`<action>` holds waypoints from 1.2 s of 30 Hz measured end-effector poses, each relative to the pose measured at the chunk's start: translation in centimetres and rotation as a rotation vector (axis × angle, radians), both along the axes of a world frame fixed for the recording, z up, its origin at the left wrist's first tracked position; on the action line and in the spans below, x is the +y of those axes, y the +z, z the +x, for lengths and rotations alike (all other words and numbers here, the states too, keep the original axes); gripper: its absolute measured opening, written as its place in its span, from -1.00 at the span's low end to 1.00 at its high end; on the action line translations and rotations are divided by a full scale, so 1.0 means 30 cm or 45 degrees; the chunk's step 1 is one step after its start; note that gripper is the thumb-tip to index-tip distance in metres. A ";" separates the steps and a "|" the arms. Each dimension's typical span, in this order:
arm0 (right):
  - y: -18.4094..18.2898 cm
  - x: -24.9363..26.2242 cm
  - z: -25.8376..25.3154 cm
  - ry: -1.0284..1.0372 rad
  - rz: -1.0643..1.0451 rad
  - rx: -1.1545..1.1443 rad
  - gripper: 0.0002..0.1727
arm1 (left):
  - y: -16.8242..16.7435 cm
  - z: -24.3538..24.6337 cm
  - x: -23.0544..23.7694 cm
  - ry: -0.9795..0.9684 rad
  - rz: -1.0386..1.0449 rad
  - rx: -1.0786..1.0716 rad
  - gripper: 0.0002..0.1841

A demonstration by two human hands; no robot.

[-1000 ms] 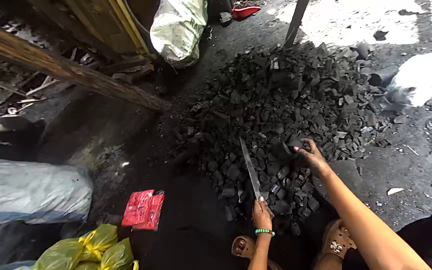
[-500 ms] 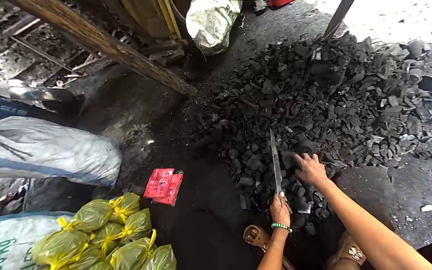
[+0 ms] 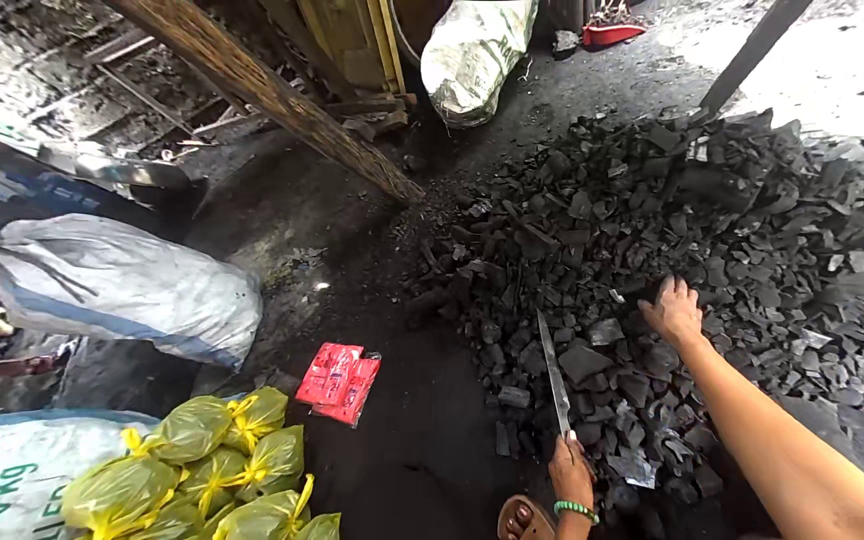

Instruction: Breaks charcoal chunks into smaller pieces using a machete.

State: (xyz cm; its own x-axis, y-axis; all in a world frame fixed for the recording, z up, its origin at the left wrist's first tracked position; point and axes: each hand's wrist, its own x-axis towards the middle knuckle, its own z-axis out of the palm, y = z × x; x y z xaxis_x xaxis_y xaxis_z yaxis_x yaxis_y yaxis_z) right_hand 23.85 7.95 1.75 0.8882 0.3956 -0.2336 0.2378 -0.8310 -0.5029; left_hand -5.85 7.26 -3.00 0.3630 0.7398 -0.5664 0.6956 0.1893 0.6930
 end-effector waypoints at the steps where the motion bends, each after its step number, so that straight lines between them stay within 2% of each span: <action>1: -0.005 0.009 -0.005 -0.019 -0.028 -0.026 -0.16 | -0.004 -0.003 0.006 0.008 -0.011 -0.013 -0.55; 4: 0.006 0.019 -0.004 -0.138 0.049 -0.024 -0.18 | -0.010 -0.008 0.024 0.040 -0.025 -0.046 -0.56; 7: 0.011 -0.011 -0.001 -0.242 0.274 0.183 -0.07 | -0.023 -0.013 0.028 0.023 -0.029 -0.052 -0.57; 9: -0.024 -0.026 -0.038 -0.141 0.339 0.269 -0.08 | -0.027 -0.007 0.031 -0.009 -0.033 -0.055 -0.56; 10: -0.032 -0.018 -0.071 -0.053 0.272 0.262 -0.11 | -0.025 -0.005 0.035 -0.033 -0.030 -0.052 -0.56; 12: -0.035 0.014 -0.151 0.117 0.080 0.166 -0.14 | -0.017 -0.010 0.042 -0.076 -0.026 -0.044 -0.55; 15: -0.046 0.039 -0.266 0.279 -0.004 -0.002 -0.15 | -0.007 -0.012 0.044 -0.118 -0.036 -0.015 -0.54; 20: -0.012 -0.040 -0.304 0.501 -0.056 -0.042 -0.12 | -0.005 0.011 0.034 -0.200 0.010 -0.022 -0.54; 22: -0.008 -0.088 -0.293 0.499 -0.038 0.009 -0.14 | 0.012 0.017 0.032 -0.298 0.062 0.010 -0.54; 25: -0.026 -0.157 -0.241 0.210 0.141 0.186 -0.20 | 0.060 0.035 0.029 -0.469 0.136 0.022 -0.54; 27: -0.014 -0.185 -0.178 0.059 0.322 0.256 -0.20 | 0.078 0.047 0.016 -0.483 0.234 -0.051 -0.56; 29: 0.043 -0.190 -0.086 0.121 0.521 0.267 -0.16 | 0.078 0.049 0.005 -0.420 0.269 -0.119 -0.56; 31: 0.107 -0.172 0.039 0.143 0.670 0.131 -0.26 | 0.064 0.044 0.010 -0.313 0.284 -0.175 -0.57; 33: 0.201 -0.136 0.137 -0.026 0.672 -0.159 -0.35 | 0.061 0.038 0.022 -0.213 0.299 -0.177 -0.59; 35: 0.257 -0.091 0.225 -0.222 0.524 -0.331 -0.22 | 0.067 0.037 0.036 -0.152 0.338 -0.157 -0.60; 36: 0.263 -0.076 0.265 -0.262 0.439 -0.314 -0.12 | 0.062 0.033 0.038 -0.138 0.354 -0.154 -0.60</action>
State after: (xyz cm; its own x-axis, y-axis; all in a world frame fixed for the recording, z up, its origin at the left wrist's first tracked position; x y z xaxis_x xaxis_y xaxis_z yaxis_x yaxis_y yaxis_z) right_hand 31.80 5.67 9.65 0.9688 0.2231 0.1081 0.2327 -0.6678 -0.7070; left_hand -4.86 8.40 -1.14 0.5004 0.8138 -0.2956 0.6105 -0.0896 0.7869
